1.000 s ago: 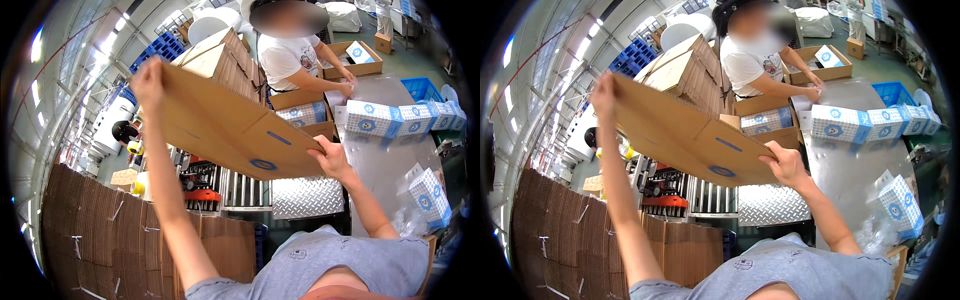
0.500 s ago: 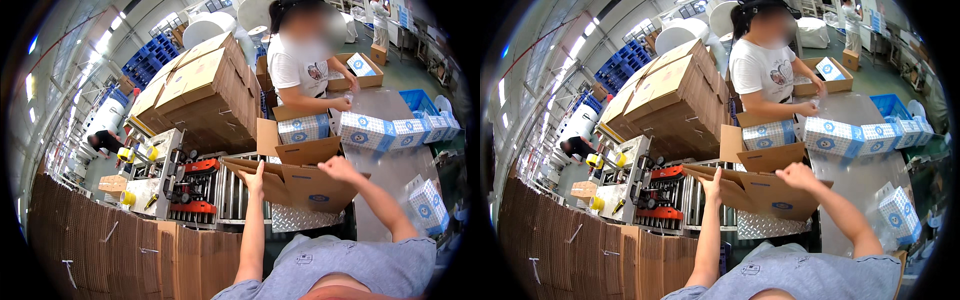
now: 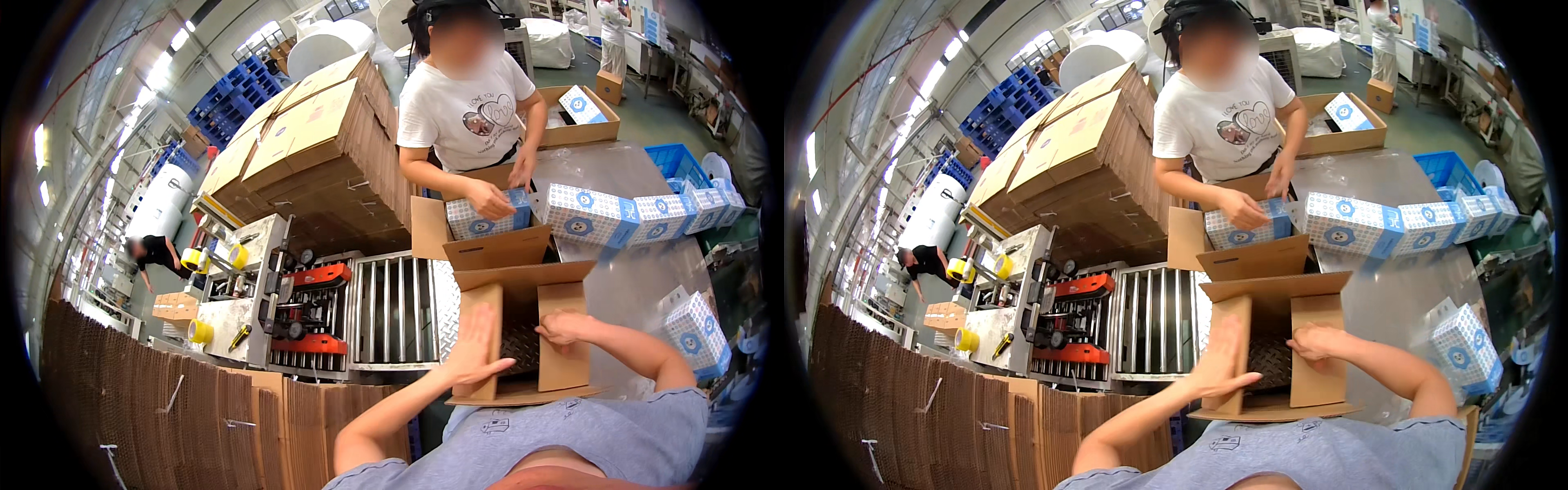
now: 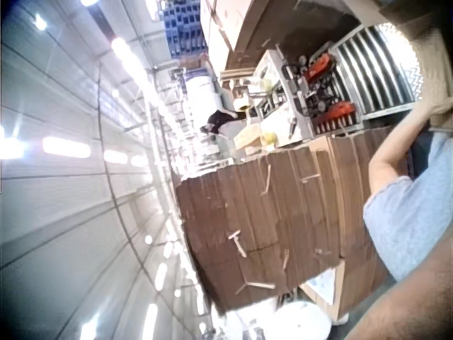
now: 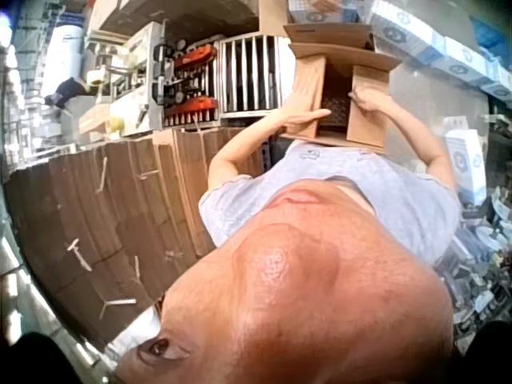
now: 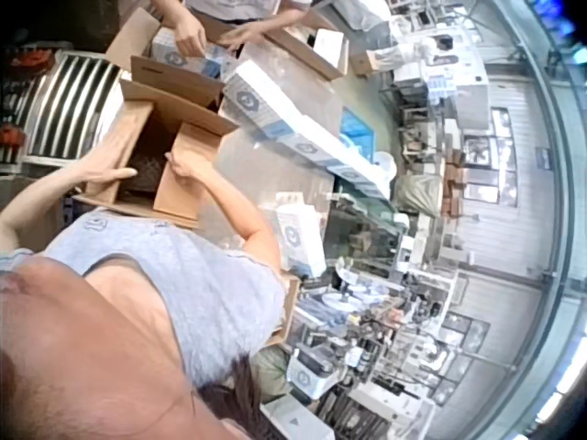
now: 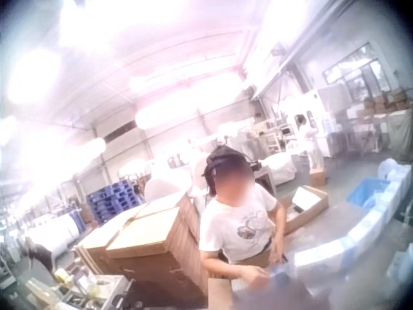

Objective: The person packs blue and white packages into cardboard boxes, closes the box flaps, and pushes them through a taping machine, while also replenishing their supply of flat boxes from a stack.

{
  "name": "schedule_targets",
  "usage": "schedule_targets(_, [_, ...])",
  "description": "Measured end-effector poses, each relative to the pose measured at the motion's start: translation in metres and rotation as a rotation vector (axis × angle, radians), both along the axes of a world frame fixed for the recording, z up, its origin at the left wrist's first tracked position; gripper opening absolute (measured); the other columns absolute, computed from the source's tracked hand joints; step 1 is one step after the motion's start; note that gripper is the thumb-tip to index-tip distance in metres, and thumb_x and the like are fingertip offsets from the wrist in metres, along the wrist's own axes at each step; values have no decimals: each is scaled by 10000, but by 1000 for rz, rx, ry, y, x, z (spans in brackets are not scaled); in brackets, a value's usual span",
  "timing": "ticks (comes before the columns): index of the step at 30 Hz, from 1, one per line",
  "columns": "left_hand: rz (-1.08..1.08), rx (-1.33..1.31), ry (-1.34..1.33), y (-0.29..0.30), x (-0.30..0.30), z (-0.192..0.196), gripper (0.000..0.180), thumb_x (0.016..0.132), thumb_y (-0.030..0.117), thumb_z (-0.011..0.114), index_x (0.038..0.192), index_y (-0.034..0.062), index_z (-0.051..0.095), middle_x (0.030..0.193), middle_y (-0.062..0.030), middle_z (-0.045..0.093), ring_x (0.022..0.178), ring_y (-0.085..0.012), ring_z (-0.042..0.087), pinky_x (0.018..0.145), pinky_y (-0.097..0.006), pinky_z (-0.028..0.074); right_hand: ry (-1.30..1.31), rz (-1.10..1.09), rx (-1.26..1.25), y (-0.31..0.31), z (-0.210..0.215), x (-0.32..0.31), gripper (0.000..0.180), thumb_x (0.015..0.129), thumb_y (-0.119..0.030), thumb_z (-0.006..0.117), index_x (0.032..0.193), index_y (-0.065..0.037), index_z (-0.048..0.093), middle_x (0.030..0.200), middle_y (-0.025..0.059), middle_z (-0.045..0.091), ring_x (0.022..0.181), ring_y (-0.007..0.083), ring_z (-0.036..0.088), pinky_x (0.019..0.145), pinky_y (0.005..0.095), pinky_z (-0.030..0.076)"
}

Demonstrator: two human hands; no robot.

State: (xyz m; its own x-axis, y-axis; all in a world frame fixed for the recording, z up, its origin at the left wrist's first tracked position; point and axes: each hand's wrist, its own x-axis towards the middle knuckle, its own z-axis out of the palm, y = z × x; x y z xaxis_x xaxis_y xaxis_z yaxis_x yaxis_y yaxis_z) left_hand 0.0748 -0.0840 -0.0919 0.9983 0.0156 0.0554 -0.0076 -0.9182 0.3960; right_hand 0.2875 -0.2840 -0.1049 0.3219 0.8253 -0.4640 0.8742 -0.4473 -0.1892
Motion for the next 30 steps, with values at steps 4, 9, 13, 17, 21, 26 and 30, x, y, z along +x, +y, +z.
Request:
schedule_targets(4, [-170, 157, 423, -5, 22, -72, 922, 978, 684, 299, 1501, -76, 290, 1580, -231, 283, 1506, -310, 184, 1228, -412, 155, -504, 230, 766, 32, 38, 4, 655, 738, -50, 634, 1374, -137, 500, 1338, 159, 459, 1326, 328, 380, 1108, 486, 318])
schedule_targets(9, [-450, -578, 814, -35, -6, 45, 841, 1001, 648, 305, 1542, 6, 247, 1602, -200, 246, 1480, -318, 266, 1218, -404, 211, -613, 140, 760, -8, 15, -1, 695, 795, -151, 691, 1441, -131, 436, 1374, 116, 470, 1270, 280, 449, 1022, 452, 329])
schedule_targets(13, [-341, 188, 372, -64, -24, 47, 709, 971, 518, 509, 1501, 69, 370, 1544, -226, 346, 1461, -365, 292, 1188, -530, 228, 135, 55, 963, -63, -38, -21, 272, 854, -159, 688, 1119, -100, 694, 1157, 73, 681, 1136, 265, 616, 980, 406, 465])
schedule_targets(17, [-34, 164, -101, -8, 50, 16, 756, 912, 560, 582, 1490, 104, 411, 1571, -201, 312, 1484, -357, 234, 1188, -552, 185, 1494, -638, 808, -42, -19, 60, 331, 1010, -316, 527, 1141, -48, 672, 997, 115, 719, 994, 227, 680, 941, 378, 503])
schedule_targets(21, [-17, 154, -37, 88, 20, -42, 772, 890, 488, 656, 1547, 236, 340, 1631, -154, 201, 1509, -350, 168, 1207, -534, 149, 1259, -786, 1119, -23, 27, 63, 405, 1048, -348, 449, 1273, -41, 585, 1124, 127, 683, 1061, 219, 642, 906, 373, 506])
schedule_targets(26, [466, -596, -83, 220, -128, -126, 669, 968, 449, 557, 1522, 125, 369, 1582, -130, 308, 1456, -302, 274, 1187, -434, 240, 925, -1199, 660, -8, -137, 6, 480, 1005, -372, 560, 1296, 9, 558, 1322, 145, 587, 1175, 240, 595, 993, 374, 473])
schedule_targets(30, [881, -1564, -279, 234, -200, -167, 711, 1007, 599, 391, 1467, 57, 416, 1425, -106, 517, 1276, -268, 525, 1027, -416, 471, 1261, -1110, 270, 26, -171, -49, 532, 979, -249, 623, 1408, 9, 443, 1412, 127, 499, 1276, 203, 514, 1060, 353, 431])
